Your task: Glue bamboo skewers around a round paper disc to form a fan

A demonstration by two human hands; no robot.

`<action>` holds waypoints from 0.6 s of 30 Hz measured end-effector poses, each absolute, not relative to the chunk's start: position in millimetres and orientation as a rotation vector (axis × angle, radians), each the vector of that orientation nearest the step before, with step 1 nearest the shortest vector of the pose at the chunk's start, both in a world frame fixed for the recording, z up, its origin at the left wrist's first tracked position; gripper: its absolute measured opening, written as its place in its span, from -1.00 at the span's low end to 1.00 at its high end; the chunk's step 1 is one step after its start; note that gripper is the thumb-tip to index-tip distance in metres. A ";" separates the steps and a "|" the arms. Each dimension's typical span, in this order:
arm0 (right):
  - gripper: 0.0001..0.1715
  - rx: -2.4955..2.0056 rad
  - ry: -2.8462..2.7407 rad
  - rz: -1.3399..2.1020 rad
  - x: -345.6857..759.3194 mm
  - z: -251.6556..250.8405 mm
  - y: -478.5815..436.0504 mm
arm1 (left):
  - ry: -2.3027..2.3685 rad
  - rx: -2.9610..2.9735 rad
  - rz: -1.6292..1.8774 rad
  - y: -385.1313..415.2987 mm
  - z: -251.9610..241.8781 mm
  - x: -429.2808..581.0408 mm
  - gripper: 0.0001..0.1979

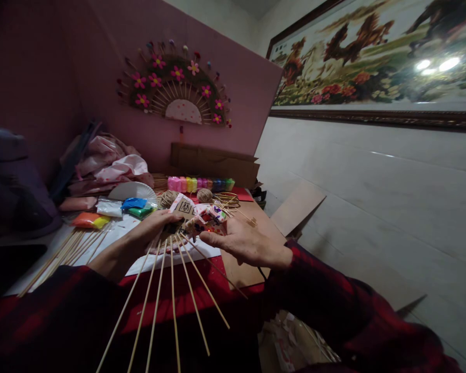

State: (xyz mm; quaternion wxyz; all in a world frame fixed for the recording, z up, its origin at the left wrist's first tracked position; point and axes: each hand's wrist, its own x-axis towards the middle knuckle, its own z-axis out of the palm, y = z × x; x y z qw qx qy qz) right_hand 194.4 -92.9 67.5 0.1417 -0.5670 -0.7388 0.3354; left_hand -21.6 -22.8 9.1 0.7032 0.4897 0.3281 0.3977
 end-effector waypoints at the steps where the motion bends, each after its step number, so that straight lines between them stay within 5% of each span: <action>1: -0.39 -1.640 -2.134 0.971 194.2 67.7 -93.1 | 0.738 1.088 0.885 -23.3 10.0 -21.4 -0.82; 18: -0.36 -1.693 -2.018 0.992 190.3 70.0 -95.2 | 0.763 1.089 0.893 -25.6 13.0 -21.6 -0.88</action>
